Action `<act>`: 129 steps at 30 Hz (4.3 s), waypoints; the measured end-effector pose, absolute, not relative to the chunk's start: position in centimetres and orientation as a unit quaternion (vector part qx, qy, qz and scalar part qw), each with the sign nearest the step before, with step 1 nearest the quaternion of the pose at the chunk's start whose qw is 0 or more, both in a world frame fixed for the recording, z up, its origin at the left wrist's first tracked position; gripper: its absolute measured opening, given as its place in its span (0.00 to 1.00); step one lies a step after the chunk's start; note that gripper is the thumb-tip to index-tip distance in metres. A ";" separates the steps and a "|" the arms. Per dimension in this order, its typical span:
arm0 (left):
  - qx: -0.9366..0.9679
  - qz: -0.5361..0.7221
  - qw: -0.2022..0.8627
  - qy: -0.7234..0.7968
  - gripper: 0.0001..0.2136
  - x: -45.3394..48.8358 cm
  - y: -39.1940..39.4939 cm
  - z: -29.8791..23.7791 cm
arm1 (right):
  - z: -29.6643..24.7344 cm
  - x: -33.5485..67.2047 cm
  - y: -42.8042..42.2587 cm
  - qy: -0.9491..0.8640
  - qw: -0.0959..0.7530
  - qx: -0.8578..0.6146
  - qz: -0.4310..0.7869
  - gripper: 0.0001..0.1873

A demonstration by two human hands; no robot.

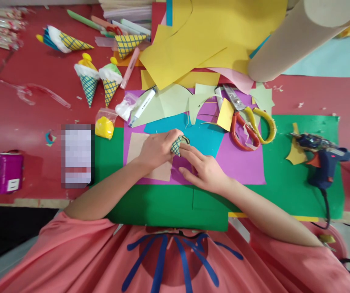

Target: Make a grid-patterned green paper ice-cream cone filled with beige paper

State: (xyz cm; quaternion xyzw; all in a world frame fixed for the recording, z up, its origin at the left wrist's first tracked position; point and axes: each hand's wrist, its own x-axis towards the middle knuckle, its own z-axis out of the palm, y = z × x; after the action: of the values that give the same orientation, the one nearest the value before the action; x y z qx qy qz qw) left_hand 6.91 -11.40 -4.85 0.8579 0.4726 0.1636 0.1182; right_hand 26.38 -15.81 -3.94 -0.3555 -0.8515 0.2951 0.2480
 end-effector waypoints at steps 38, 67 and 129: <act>0.722 0.341 0.175 0.576 0.12 6.5 -10.6 -4.8 | -3.8 25.7 -16.6 -0.901 0.249 -0.267 0.236 0.15; 0.852 0.170 0.139 0.475 0.21 7.5 -11.6 -4.8 | -4.1 26.9 -14.7 -0.606 0.479 -0.471 0.426 0.05; 0.865 0.075 0.235 0.437 0.21 8.4 -12.2 -4.2 | -4.0 27.2 -15.0 -0.745 0.438 -0.447 0.230 0.02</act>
State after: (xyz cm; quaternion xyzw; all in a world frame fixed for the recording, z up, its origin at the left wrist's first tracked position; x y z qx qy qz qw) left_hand 8.40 -12.17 -4.16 0.8652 0.4366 0.0753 0.2346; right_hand 27.19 -14.97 -3.98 -0.4470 -0.7449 0.2304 0.4385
